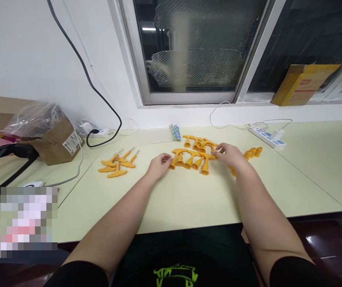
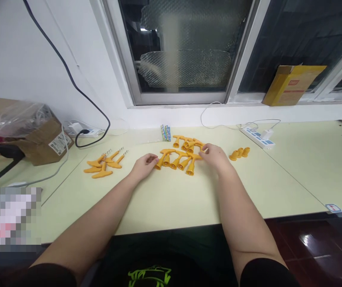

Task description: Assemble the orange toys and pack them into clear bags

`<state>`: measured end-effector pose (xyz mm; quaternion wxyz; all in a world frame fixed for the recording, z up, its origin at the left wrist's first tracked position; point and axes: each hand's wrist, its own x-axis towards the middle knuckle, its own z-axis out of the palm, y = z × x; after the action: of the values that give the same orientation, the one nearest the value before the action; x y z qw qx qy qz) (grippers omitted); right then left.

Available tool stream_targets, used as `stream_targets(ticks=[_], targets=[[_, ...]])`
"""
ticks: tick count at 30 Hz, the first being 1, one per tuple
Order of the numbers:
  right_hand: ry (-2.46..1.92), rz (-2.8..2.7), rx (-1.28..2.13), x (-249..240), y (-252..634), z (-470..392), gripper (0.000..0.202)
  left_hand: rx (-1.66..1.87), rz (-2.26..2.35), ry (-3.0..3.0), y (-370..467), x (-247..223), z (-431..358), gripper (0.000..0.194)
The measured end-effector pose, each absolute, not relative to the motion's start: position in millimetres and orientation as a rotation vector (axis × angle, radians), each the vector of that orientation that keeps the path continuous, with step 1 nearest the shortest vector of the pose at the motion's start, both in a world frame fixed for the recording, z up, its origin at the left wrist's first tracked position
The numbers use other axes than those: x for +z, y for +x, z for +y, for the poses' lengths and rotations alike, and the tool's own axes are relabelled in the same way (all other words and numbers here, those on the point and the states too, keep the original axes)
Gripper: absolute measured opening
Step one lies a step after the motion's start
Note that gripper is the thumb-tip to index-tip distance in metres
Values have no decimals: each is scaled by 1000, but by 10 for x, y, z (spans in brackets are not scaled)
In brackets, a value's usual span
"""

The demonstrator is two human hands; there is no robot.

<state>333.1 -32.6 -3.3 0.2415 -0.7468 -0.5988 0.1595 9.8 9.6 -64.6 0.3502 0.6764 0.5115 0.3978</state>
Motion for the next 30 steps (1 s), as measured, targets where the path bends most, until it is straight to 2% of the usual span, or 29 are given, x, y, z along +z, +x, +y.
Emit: stream_targets(ticks=[4, 7, 11, 14, 20, 23, 26, 30], targets=[[-2256, -1494, 431, -41, 3704, -317, 38, 983, 1454, 2024, 14, -554, 104, 25], [-2341, -1435, 464, -64, 3857, -307, 39, 927, 1832, 2142, -210, -449, 138, 26], [-2389, -1502, 581, -145, 3865, -253, 36, 570, 2313, 1907, -573, -367, 220, 43], [-2347, -1575, 581, -205, 3812, -213, 34, 401, 2366, 1836, -739, -375, 287, 45], [-2330, -1602, 631, -203, 3880, -255, 49, 453, 2331, 1829, -747, -416, 312, 34], [-2327, -1612, 701, -184, 3927, -292, 50, 452, 2288, 1834, -739, -404, 303, 31], [-2311, -1601, 722, -182, 3927, -296, 45, 636, 2207, 1862, -731, -369, 294, 27], [-2175, -1563, 610, -190, 3881, -263, 36, 1285, 1711, 1806, -604, -324, 272, 27]])
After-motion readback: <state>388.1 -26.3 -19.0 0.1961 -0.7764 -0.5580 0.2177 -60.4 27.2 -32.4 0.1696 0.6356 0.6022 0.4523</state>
